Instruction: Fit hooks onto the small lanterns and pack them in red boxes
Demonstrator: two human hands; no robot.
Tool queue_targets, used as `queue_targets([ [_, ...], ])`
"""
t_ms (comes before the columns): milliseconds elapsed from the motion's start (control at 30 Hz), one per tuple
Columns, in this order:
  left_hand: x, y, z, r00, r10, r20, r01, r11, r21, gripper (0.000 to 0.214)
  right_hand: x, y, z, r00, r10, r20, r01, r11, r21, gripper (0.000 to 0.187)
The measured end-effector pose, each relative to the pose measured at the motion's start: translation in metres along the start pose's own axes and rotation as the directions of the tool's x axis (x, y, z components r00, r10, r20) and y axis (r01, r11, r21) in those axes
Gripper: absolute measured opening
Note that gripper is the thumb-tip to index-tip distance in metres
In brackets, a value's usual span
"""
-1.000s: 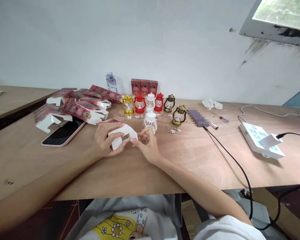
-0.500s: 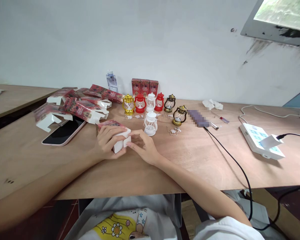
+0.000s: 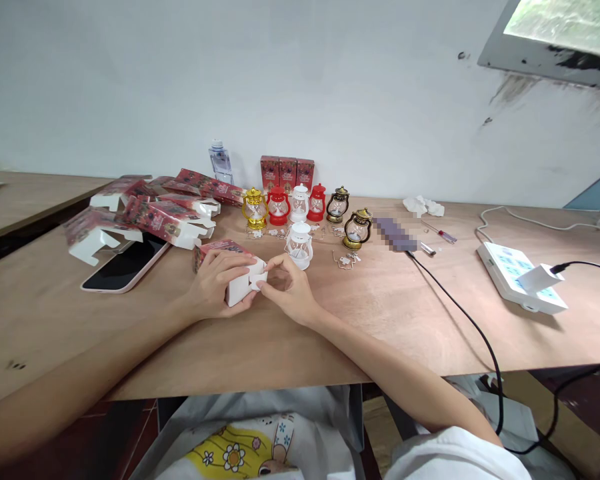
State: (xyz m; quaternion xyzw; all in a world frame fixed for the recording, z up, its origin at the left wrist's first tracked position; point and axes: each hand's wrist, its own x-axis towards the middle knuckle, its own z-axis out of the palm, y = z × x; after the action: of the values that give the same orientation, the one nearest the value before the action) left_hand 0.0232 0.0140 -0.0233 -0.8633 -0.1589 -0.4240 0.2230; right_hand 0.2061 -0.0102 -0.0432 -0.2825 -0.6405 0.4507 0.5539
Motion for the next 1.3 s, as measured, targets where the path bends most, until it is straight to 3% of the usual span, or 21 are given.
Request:
queue_targets([
  [233,0.000,0.002,0.003,1.000,0.006,-0.006,-0.006,1.000,-0.005,0.047,0.000,0.000,0.000,0.998,0.068,-0.001,-0.068,0.997,-0.027,0.030],
  [400,-0.002,0.003,0.005,0.998,0.054,-0.032,-0.055,0.998,-0.038,0.043,0.001,0.000,-0.001,0.993,0.119,-0.004,-0.119,0.993,0.023,0.048],
  [500,-0.005,0.003,0.007,0.994,0.083,-0.068,-0.087,0.994,-0.065,0.045,0.003,0.001,-0.002,0.992,0.102,0.069,-0.107,0.991,0.082,0.056],
  [567,-0.006,0.003,0.008,0.993,0.081,-0.085,-0.090,0.991,-0.101,0.049,0.005,0.003,-0.002,0.990,0.083,0.111,-0.095,0.990,0.108,0.051],
  [667,-0.005,0.005,0.007,0.996,-0.006,-0.088,-0.006,0.990,-0.143,0.064,0.005,0.005,-0.003,0.997,0.039,0.068,-0.044,0.996,0.084,0.044],
  [767,-0.003,0.005,0.006,0.977,-0.209,-0.050,0.197,0.965,-0.173,0.076,0.003,0.004,-0.005,0.995,-0.094,-0.016,0.092,0.993,-0.069,0.038],
  [833,-0.004,0.004,0.005,0.938,-0.347,0.009,0.342,0.916,-0.209,0.078,0.001,0.001,-0.008,0.971,-0.239,0.016,0.234,0.932,-0.277,0.030],
  [933,-0.009,0.001,0.009,0.874,-0.479,0.084,0.480,0.822,-0.306,0.078,0.001,0.000,-0.014,0.904,-0.364,0.226,0.427,0.719,-0.549,0.013],
  [1033,-0.013,-0.003,0.014,0.788,-0.611,0.080,0.575,0.683,-0.449,0.077,0.004,0.004,-0.018,0.822,-0.379,0.425,0.570,0.526,-0.632,0.010],
  [1133,-0.011,-0.006,0.014,0.710,-0.703,0.054,0.629,0.597,-0.498,0.080,0.005,0.006,-0.017,0.734,-0.372,0.568,0.679,0.419,-0.603,0.014],
  [1200,-0.007,-0.007,0.010,0.715,-0.695,0.079,0.635,0.597,-0.490,0.079,0.005,0.006,-0.015,0.700,-0.376,0.607,0.714,0.371,-0.594,0.016],
  [1300,0.000,-0.007,0.001,0.768,-0.621,0.158,0.610,0.634,-0.474,0.077,0.003,0.003,-0.016,0.693,-0.474,0.543,0.705,0.289,-0.648,0.019],
])
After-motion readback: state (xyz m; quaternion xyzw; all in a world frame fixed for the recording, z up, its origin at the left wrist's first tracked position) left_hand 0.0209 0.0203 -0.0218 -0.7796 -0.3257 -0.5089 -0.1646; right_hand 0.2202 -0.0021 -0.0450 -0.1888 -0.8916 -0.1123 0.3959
